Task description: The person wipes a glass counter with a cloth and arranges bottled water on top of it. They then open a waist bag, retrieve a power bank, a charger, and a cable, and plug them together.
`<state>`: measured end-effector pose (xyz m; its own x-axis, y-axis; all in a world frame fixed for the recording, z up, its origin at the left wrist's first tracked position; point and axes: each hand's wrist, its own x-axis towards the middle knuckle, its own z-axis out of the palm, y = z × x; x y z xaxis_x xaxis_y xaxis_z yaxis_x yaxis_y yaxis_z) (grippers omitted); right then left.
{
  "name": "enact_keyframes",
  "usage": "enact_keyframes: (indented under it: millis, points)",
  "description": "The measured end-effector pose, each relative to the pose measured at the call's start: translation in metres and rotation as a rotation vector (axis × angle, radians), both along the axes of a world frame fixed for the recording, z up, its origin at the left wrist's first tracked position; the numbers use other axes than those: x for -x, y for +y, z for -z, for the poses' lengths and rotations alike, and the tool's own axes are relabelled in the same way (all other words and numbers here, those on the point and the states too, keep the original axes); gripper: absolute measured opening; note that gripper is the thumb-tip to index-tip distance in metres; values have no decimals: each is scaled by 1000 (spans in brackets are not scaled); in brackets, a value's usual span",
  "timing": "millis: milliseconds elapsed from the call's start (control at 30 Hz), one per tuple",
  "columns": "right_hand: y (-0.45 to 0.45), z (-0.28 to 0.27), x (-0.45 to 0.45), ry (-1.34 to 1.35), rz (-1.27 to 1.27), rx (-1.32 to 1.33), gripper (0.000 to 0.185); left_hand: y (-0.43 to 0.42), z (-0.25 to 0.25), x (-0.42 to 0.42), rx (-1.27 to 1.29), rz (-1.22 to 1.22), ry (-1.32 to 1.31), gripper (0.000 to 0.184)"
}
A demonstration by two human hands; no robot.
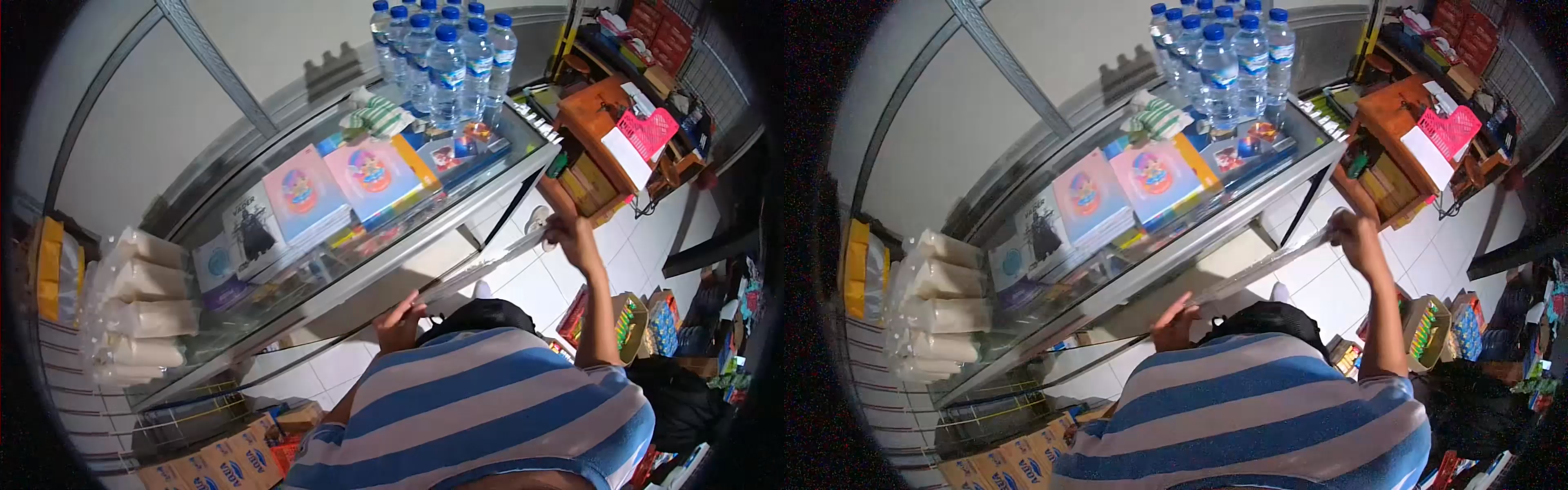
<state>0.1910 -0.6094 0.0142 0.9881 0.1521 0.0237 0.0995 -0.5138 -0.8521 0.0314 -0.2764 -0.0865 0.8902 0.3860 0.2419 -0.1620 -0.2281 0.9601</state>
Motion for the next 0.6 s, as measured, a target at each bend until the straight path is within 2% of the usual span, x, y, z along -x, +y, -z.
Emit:
enact_keyframes:
  millis: [100, 200, 267, 333, 400, 433, 600]
  points:
    - [-15, 40, -12, 97, -14, 32, 20, -25, 19, -17, 378, 61, 266, 22]
    - [-3, 65, -38, 37, -23, 30, 21, -25, 29, -47, 435, -20, 203, 19]
    - [8, 91, -70, -184, -22, 130, 20, -22, 30, -69, 501, -98, 143, 17]
    - [21, 98, -99, -233, -66, 207, 26, -16, 30, -84, 184, -180, 222, 14]
    - [27, 116, -119, -298, -61, 182, 27, 6, 84, -103, 125, -215, 281, 17]
    - [31, 126, -128, -362, -51, 162, 28, 12, 101, -109, 71, -245, 342, 25]
    - [47, 161, -179, -689, 3, 49, 36, -3, 83, -131, -86, -320, 261, 25]
